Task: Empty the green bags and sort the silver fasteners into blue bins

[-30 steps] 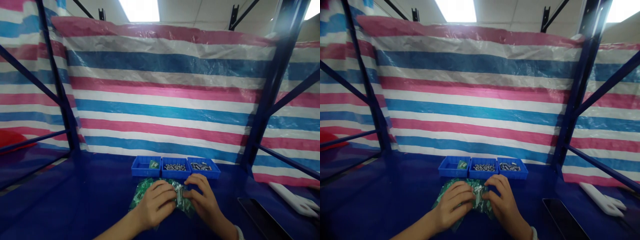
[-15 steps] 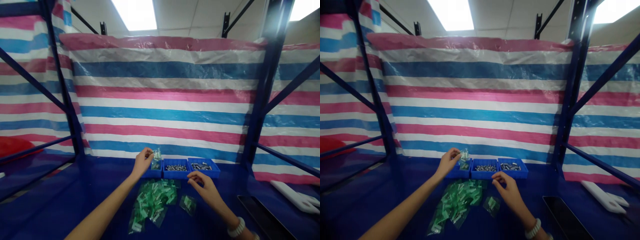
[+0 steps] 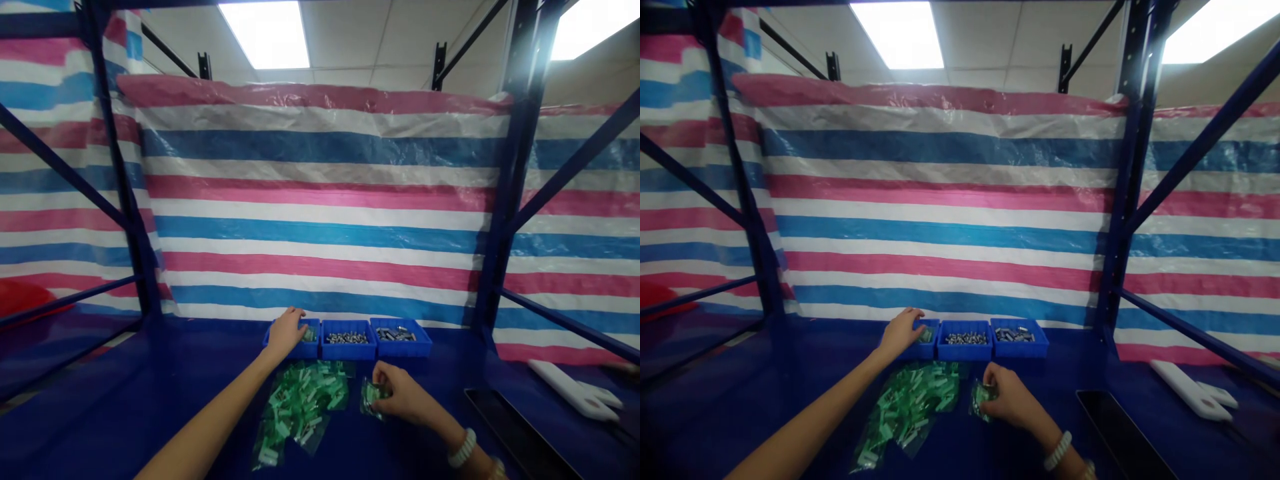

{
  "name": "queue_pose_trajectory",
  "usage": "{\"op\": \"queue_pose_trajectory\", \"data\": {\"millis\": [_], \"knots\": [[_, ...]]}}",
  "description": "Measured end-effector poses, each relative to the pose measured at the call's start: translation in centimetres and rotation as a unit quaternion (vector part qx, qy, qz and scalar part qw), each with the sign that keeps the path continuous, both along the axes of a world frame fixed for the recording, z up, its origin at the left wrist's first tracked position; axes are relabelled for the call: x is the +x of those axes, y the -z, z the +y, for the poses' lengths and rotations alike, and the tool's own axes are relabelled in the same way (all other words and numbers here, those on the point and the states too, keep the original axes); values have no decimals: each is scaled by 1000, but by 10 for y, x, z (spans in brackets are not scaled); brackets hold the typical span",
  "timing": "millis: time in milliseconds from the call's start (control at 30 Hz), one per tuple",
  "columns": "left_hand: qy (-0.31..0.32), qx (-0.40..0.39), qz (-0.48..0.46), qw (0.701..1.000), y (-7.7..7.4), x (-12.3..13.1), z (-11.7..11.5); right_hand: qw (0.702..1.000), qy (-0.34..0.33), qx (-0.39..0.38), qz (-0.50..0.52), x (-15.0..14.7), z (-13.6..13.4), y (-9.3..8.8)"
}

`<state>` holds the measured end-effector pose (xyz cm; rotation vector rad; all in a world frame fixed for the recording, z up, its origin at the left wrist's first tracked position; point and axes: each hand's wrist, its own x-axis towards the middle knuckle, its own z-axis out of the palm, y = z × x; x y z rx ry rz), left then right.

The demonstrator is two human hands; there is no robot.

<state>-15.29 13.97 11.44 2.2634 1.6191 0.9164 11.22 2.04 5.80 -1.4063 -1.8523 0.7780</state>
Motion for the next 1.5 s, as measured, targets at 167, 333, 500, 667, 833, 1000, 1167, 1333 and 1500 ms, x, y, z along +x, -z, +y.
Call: {"op": "queue_pose_trajectory", "data": {"millis": [167,333,500,667,833,1000,1167,1333,1500], "knots": [[92,1,-99,991,3,28,-59,971,-75,-59,219,-7,-2,-13],[191,-158,-285,926,24,53,-103,928,-72,-66,359,-21,-7,-12],[172,-206,-399,877,33,53,-111,914,-79,-110,383,-27,-6,-5],[282,124,-222,925,26,40,-115,958,-42,229,167,-20,-14,-14],[378,401,-52,833,13,30,-121,861,-39,507,-22,-13,-26,-22],[301,210,-223,903,18,40,-121,922,-29,383,53,-21,-28,-23],[72,-2,-363,929,8,24,-71,964,38,215,150,-25,-17,-13],[-8,-53,-296,954,0,-8,-1,968,48,184,164,-23,-4,-1],[-45,-98,-141,984,14,-13,23,967,-7,254,-3,-20,3,10]]}}
